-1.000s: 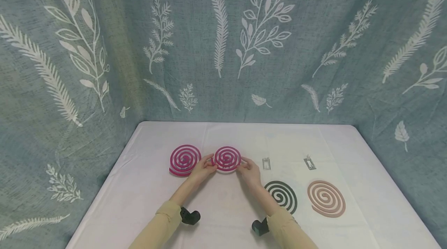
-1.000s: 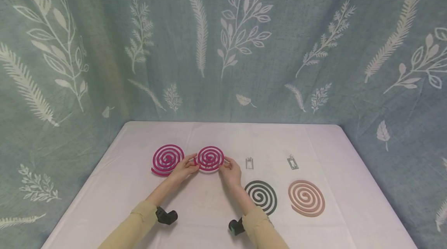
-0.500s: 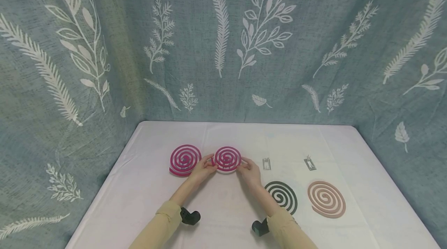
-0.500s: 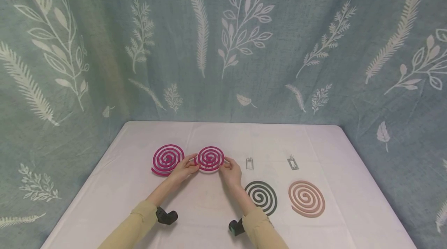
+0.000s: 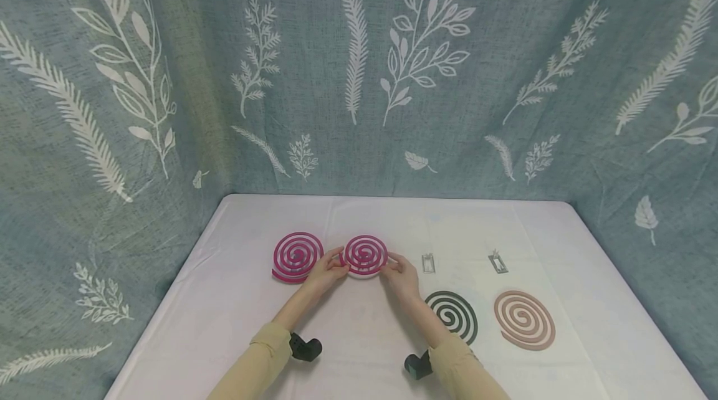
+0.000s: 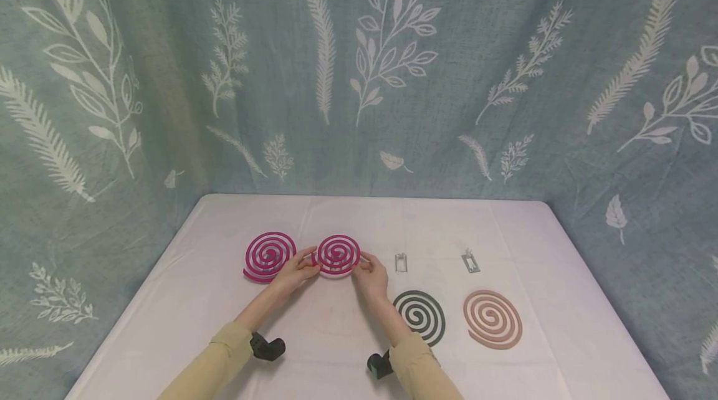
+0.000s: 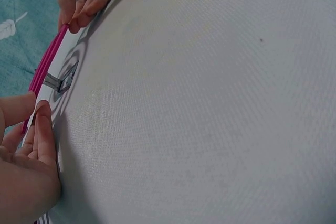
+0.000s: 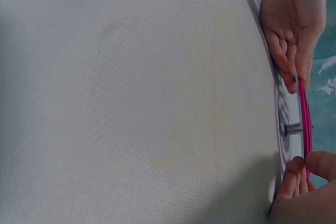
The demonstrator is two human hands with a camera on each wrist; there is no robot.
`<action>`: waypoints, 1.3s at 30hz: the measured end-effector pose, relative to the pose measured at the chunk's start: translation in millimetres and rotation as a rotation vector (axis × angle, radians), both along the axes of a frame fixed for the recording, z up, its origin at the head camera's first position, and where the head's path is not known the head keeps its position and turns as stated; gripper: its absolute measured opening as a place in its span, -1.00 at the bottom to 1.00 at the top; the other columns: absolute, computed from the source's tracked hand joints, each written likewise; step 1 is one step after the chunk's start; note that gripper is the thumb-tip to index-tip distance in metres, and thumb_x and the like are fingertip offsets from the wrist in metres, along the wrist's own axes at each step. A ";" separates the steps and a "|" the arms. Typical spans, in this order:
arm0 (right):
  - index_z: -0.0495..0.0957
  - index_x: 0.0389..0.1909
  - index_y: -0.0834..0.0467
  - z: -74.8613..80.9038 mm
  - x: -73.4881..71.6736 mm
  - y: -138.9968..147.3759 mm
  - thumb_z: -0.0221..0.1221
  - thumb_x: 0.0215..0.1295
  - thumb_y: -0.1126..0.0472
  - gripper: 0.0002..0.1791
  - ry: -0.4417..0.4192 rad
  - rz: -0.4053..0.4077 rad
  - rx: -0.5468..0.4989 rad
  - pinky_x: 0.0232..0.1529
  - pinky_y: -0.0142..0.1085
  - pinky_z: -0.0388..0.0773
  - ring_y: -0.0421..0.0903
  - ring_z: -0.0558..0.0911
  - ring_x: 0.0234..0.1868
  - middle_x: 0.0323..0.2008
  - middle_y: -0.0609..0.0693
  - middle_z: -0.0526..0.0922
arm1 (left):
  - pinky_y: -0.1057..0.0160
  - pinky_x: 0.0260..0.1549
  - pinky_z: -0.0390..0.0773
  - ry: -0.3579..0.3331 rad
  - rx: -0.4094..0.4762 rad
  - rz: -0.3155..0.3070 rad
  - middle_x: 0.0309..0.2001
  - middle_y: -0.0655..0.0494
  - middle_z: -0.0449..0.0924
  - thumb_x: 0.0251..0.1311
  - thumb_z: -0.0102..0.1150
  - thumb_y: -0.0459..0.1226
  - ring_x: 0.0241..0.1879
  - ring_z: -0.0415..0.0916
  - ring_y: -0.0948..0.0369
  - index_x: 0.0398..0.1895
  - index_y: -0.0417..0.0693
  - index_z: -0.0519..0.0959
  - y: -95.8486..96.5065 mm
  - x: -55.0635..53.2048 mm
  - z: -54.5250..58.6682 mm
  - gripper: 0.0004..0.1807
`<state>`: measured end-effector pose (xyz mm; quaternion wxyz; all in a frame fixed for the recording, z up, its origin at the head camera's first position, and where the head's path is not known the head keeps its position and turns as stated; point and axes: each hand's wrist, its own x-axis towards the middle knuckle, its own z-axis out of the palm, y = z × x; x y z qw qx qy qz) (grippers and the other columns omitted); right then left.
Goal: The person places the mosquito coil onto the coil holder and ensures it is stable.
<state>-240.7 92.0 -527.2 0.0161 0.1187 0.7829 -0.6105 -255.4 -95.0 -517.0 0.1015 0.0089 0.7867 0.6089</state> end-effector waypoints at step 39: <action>0.39 0.22 0.27 -1.4 -1.1 0.9 0.12 0.28 0.27 -0.52 0.006 0.011 -0.001 0.03 -0.12 0.55 0.00 0.61 -0.11 -0.21 0.18 0.66 | 0.25 -0.08 0.52 -0.003 0.012 -0.007 -0.23 -0.11 0.54 0.24 0.08 -0.41 -0.27 0.47 0.28 0.33 -0.34 0.22 -0.5 3.4 8.1 -0.42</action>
